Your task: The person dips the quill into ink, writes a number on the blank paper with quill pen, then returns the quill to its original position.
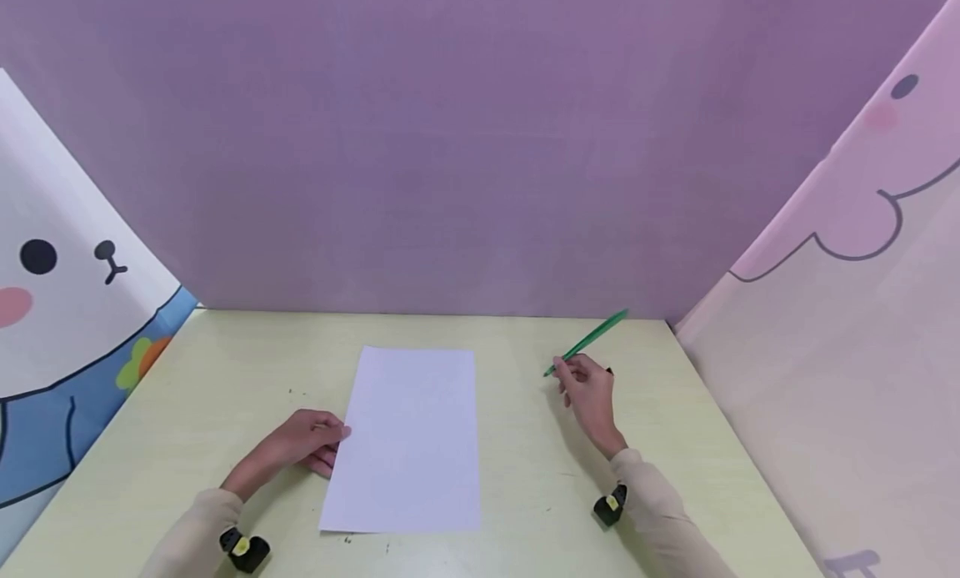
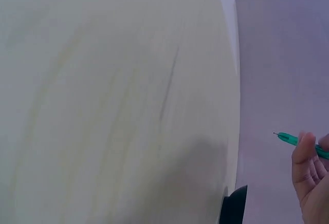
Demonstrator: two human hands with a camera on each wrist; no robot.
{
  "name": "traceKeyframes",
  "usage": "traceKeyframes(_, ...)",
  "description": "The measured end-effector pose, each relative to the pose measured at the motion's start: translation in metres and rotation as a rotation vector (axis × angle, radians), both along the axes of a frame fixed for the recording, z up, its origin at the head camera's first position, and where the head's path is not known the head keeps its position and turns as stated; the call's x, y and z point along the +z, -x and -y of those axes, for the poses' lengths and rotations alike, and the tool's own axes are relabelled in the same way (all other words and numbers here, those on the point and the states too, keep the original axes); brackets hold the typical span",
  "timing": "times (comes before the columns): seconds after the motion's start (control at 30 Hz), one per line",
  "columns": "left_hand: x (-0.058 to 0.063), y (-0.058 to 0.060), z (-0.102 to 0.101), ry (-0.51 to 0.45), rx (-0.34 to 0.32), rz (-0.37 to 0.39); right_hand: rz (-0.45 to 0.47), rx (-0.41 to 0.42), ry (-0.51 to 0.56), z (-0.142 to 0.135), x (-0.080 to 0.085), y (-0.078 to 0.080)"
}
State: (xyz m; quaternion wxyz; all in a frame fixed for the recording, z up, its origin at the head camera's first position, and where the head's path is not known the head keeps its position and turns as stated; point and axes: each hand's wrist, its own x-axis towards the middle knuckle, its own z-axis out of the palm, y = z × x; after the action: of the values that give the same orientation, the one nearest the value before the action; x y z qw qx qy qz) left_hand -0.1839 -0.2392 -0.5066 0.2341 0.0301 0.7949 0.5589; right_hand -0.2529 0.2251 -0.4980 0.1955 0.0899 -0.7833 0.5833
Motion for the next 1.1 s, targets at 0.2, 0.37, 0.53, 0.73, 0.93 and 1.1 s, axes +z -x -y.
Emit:
traceKeyframes(0.2, 0.001, 0.000, -0.006, -0.025, -0.016, 0.004, -0.026, 0.038, 0.029, 0.012, -0.002, 0.001)
traceKeyframes(0.37, -0.001, 0.000, -0.010, -0.040, -0.008, 0.002, -0.007, 0.067, 0.013, 0.022, -0.001, 0.004)
traceKeyframes(0.53, -0.003, -0.001, -0.013, -0.034, 0.016, -0.015, 0.032, 0.087, -0.019, 0.030, 0.013, 0.000)
traceKeyframes(0.73, 0.000, -0.003, -0.021, 0.027, 0.082, -0.023, 0.060, 0.120, -0.036, 0.038, 0.027, -0.009)
traceKeyframes(0.93, 0.000, -0.006, -0.039, 0.107, 0.207, -0.059, 0.060, 0.132, -0.058, 0.040, 0.026, -0.010)
traceKeyframes(1.1, -0.001, -0.004, -0.042, 0.122, 0.236, -0.074, 0.021, 0.150, -0.047, 0.043, 0.026, -0.011)
